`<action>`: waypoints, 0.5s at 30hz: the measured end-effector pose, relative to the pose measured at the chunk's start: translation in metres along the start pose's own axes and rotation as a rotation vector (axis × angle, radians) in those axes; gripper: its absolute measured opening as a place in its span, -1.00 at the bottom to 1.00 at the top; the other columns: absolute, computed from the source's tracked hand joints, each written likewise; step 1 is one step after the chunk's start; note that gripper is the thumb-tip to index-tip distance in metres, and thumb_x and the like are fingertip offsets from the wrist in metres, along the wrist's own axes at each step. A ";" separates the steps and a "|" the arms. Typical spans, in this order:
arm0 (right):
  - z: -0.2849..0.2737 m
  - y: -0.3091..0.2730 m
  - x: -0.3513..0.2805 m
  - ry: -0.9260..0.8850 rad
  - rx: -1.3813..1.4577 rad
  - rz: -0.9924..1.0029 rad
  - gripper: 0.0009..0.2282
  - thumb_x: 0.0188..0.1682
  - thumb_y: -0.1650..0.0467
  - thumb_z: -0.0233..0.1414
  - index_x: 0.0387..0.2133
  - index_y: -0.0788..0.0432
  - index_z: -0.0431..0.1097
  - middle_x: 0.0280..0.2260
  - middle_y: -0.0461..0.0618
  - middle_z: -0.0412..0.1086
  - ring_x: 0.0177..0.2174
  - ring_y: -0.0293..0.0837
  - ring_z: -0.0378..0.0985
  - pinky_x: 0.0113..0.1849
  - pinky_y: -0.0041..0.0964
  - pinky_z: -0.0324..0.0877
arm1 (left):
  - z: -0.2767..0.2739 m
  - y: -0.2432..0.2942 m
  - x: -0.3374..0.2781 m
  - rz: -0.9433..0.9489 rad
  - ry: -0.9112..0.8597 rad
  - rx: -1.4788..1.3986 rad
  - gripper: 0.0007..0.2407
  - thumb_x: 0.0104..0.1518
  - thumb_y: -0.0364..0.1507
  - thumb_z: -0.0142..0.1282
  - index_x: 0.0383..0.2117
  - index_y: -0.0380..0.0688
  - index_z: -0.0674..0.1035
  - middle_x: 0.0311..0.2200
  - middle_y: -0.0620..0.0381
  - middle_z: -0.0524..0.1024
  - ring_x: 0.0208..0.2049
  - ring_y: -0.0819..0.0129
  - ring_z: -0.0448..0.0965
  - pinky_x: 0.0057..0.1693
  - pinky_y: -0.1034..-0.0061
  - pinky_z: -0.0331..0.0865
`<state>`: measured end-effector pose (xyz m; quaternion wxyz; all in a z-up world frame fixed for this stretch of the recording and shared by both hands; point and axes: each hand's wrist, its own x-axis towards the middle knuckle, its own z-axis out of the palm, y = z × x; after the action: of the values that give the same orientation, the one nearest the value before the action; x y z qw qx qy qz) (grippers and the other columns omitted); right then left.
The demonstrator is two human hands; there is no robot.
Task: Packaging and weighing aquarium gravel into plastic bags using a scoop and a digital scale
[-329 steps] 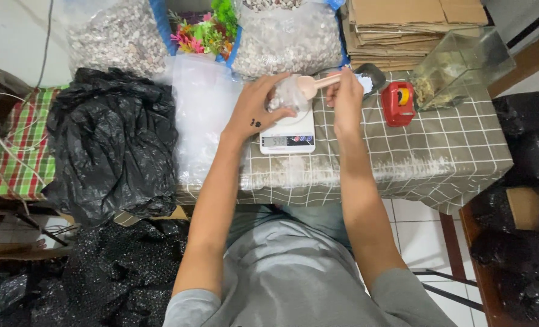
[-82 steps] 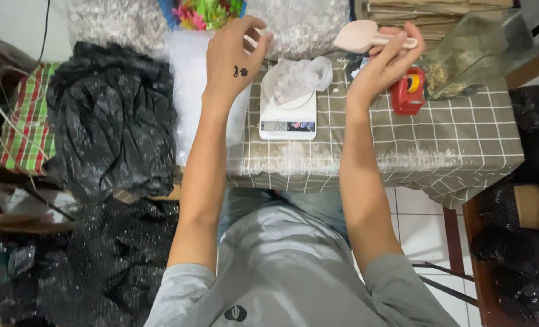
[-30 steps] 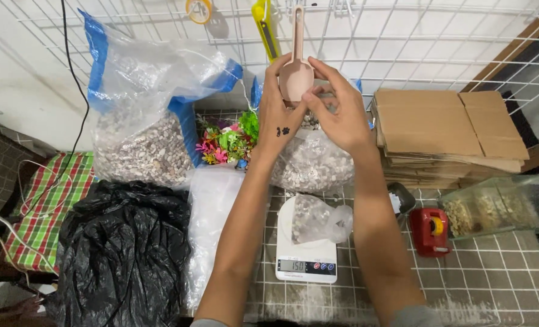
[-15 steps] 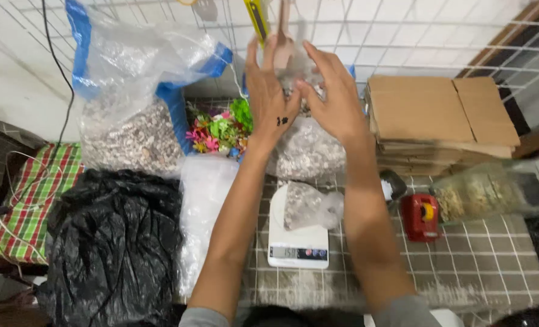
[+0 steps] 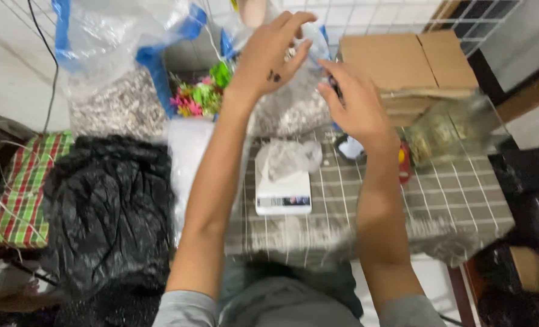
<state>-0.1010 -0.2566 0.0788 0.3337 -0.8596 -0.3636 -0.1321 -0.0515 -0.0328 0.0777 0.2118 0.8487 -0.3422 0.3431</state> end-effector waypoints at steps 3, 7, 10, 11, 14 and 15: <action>0.014 0.014 -0.033 -0.211 0.085 0.226 -0.56 0.11 0.16 -0.03 0.14 0.18 0.36 -0.07 0.07 0.49 -0.14 -0.03 0.50 -0.21 -0.07 0.36 | 0.000 0.004 -0.022 -0.104 -0.173 -0.001 -0.76 0.36 -0.37 0.15 0.05 -0.18 0.50 -0.23 -0.07 0.56 -0.33 0.07 0.60 -0.27 0.18 0.44; 0.025 -0.010 -0.056 -0.439 0.186 0.447 -0.49 0.00 0.16 0.07 0.21 0.07 0.31 0.05 -0.02 0.44 -0.01 -0.09 0.50 -0.04 -0.19 0.37 | -0.002 0.019 -0.046 -0.090 -0.225 -0.096 -0.80 0.34 -0.42 0.13 -0.03 -0.29 0.57 -0.31 -0.08 0.60 -0.41 0.09 0.57 -0.30 0.22 0.41; 0.046 -0.004 -0.069 -0.456 0.156 0.324 -0.38 -0.14 0.11 0.21 0.22 0.01 0.31 0.04 0.04 0.45 0.01 -0.06 0.48 -0.03 -0.20 0.30 | -0.012 0.029 -0.058 -0.086 -0.214 -0.067 -0.82 0.33 -0.42 0.15 -0.07 -0.26 0.59 -0.35 -0.03 0.63 -0.44 0.14 0.59 -0.31 0.24 0.44; 0.052 -0.002 -0.072 -0.477 0.139 0.277 -0.46 -0.15 0.09 0.21 0.08 0.05 0.38 0.02 0.02 0.45 0.02 -0.06 0.47 -0.02 -0.20 0.29 | -0.020 0.036 -0.061 -0.125 -0.209 -0.104 -0.83 0.33 -0.42 0.13 -0.07 -0.24 0.59 -0.34 -0.03 0.63 -0.45 0.13 0.58 -0.30 0.21 0.41; 0.060 -0.001 -0.073 -0.470 0.118 0.235 -0.70 -0.06 0.17 0.19 -0.22 0.08 0.43 -0.19 -0.05 0.45 -0.17 -0.11 0.43 -0.16 -0.22 0.24 | -0.034 0.054 -0.072 -0.254 -0.262 -0.169 -0.81 0.32 -0.39 0.09 -0.06 -0.21 0.59 -0.30 0.01 0.63 -0.39 0.21 0.59 -0.22 0.29 0.45; 0.062 -0.001 -0.072 -0.447 0.114 0.244 -0.83 0.03 0.26 0.16 -0.38 0.08 0.41 -0.39 -0.10 0.44 -0.37 -0.15 0.40 -0.31 -0.25 0.19 | -0.036 0.059 -0.077 -0.348 -0.323 -0.205 -0.79 0.31 -0.36 0.07 -0.07 -0.21 0.59 -0.28 0.04 0.64 -0.34 0.30 0.60 -0.15 0.39 0.52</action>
<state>-0.1531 -0.2537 -0.0010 0.3067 -0.8847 -0.3289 0.1229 -0.1505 -0.0179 0.0533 0.2949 0.9127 -0.2536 0.1250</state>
